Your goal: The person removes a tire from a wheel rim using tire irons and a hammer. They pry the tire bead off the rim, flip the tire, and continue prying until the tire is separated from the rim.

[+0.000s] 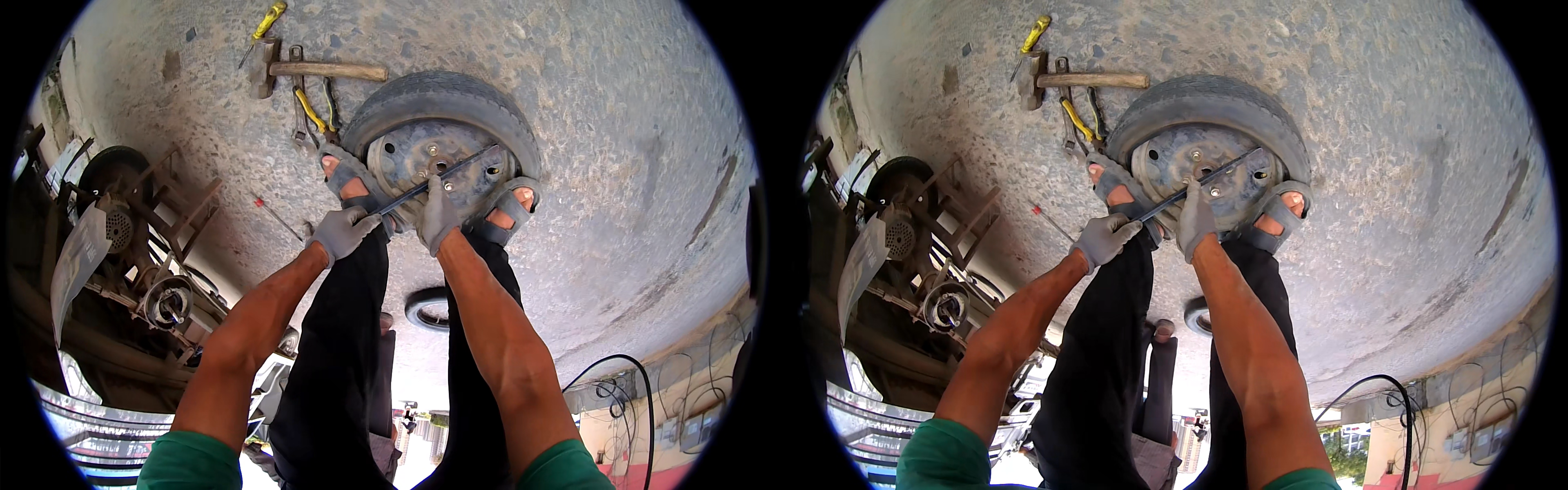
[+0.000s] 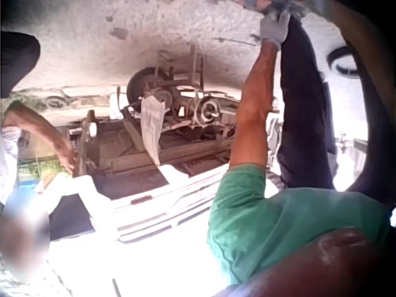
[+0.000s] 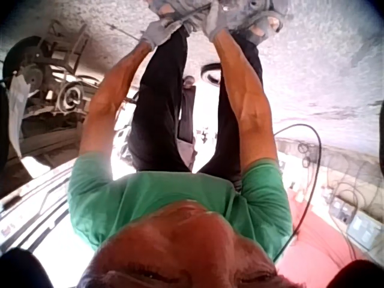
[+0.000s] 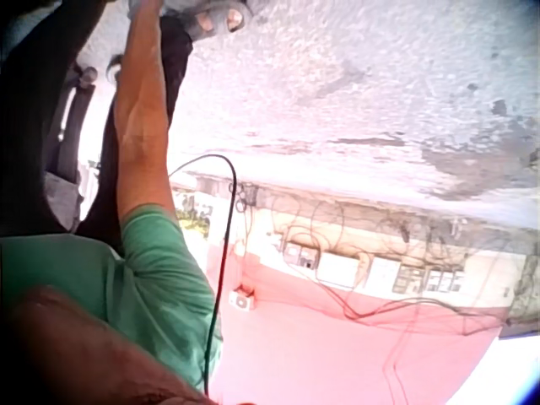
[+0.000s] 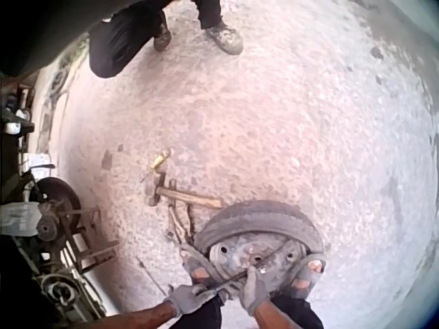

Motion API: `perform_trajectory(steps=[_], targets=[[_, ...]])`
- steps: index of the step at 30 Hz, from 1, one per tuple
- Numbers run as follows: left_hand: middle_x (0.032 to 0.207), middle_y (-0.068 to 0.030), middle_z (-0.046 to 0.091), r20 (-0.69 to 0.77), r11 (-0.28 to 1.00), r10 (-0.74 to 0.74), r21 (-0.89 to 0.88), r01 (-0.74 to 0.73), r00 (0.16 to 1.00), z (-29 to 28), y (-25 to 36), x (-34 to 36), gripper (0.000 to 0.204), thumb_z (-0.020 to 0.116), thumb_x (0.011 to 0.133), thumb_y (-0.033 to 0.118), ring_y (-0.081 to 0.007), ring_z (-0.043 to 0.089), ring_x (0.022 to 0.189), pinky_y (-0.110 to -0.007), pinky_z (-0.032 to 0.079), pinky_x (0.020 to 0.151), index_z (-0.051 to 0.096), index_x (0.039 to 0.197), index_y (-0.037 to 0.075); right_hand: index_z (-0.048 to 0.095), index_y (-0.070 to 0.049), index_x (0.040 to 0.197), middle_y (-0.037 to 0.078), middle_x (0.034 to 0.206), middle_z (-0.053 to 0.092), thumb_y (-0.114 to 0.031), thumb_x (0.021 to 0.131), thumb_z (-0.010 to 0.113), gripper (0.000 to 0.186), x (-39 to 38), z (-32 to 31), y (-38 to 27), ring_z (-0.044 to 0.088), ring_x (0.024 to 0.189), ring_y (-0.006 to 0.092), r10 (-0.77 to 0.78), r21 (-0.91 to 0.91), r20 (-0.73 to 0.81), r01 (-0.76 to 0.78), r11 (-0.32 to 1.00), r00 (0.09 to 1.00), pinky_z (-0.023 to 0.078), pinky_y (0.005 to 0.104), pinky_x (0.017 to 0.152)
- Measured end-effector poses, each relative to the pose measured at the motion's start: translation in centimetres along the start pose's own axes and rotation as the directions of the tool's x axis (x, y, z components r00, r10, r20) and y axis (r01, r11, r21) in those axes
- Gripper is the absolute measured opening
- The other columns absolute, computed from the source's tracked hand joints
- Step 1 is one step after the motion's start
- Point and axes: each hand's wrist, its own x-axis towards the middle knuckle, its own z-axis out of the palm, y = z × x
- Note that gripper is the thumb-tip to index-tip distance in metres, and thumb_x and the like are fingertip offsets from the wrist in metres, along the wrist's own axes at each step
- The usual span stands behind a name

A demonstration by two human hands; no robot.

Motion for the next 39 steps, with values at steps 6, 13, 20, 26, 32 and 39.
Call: perform_trajectory(steps=[6, 13, 20, 26, 32, 39], targets=[[0.072, -0.0135, 0.065, -0.052, 0.985, 0.119, 0.133, -0.112, 0.991, -0.8, 0.4, 0.4, 0.046, 0.060, 0.095, 0.049, -0.0271, 0.065, 0.067, -0.037, 0.050, 0.064, 0.070, 0.095, 0.005, 0.047, -0.004, 0.125, 0.019, 0.119, 0.062, -0.044, 0.107, 0.032, 0.047, 0.6, 0.3, -0.4, 0.065, 0.108, 0.0303, -0.021, -0.037, -0.038, 0.020, 0.999, 0.999, 0.054, 0.0425, 0.093], [0.069, -0.0100, 0.063, 0.163, 0.992, -0.113, -0.036, 0.120, 0.980, -1.9, 4.4, -0.8, 0.048, 0.056, 0.098, 0.048, -0.0207, 0.063, 0.063, -0.034, 0.049, 0.063, 0.064, 0.087, 0.002, 0.049, -0.004, 0.123, 0.016, 0.110, 0.066, -0.045, 0.106, 0.034, 0.046, -0.7, 0.6, -1.3, 0.068, 0.096, 0.0276, -0.075, -0.107, -0.116, 0.063, 0.992, 0.990, 0.056, 0.0409, 0.084], [0.064, -0.0080, 0.058, 0.609, 0.735, -0.277, -0.364, 0.572, 0.743, -1.3, 14.1, -8.0, 0.040, 0.051, 0.103, 0.039, -0.0097, 0.037, 0.036, -0.028, 0.029, 0.033, 0.056, 0.108, 0.000, 0.058, -0.005, 0.104, 0.006, 0.078, 0.059, -0.050, 0.105, 0.037, 0.050, -6.4, -0.9, -4.4, 0.060, 0.069, 0.0199, -0.058, -0.244, -0.171, 0.015, 0.970, 0.984, 0.053, 0.0336, 0.066], [0.068, -0.0017, 0.051, 0.732, 0.225, -0.211, -0.609, 0.761, 0.648, 3.0, 22.5, -12.6, 0.033, 0.049, 0.104, 0.037, -0.0063, 0.033, 0.044, -0.025, 0.025, 0.038, 0.056, 0.099, 0.005, 0.055, -0.009, 0.093, 0.002, 0.066, 0.054, -0.043, 0.105, 0.039, 0.039, -10.3, -2.3, -10.3, 0.052, 0.054, 0.0163, 0.056, -0.325, -0.186, -0.115, 0.939, 0.981, 0.046, 0.0330, 0.052], [0.072, 0.0019, 0.049, 0.708, -0.229, -0.048, -0.694, 0.682, 0.704, 6.6, 29.6, -14.0, 0.030, 0.049, 0.104, 0.037, -0.0049, 0.033, 0.047, -0.022, 0.025, 0.041, 0.057, 0.094, 0.010, 0.057, -0.006, 0.110, 0.007, 0.079, 0.065, -0.046, 0.103, 0.044, 0.043, -13.2, -4.3, -16.1, 0.061, 0.063, 0.0183, 0.135, -0.521, -0.175, -0.208, 0.828, 0.975, 0.051, 0.0335, 0.057], [0.073, 0.0005, 0.051, 0.607, -0.421, -0.055, -0.734, 0.533, 0.793, 9.8, 34.2, -13.1, 0.025, 0.046, 0.105, 0.035, -0.0065, 0.034, 0.049, -0.024, 0.028, 0.043, 0.054, 0.096, 0.012, 0.042, 0.003, 0.143, 0.020, 0.131, 0.058, -0.039, 0.103, 0.046, 0.058, -30.3, 0.6, -22.5, 0.060, 0.119, 0.0250, -0.145, -0.726, -0.023, 0.083, 0.682, 0.989, 0.050, 0.0360, 0.094]])
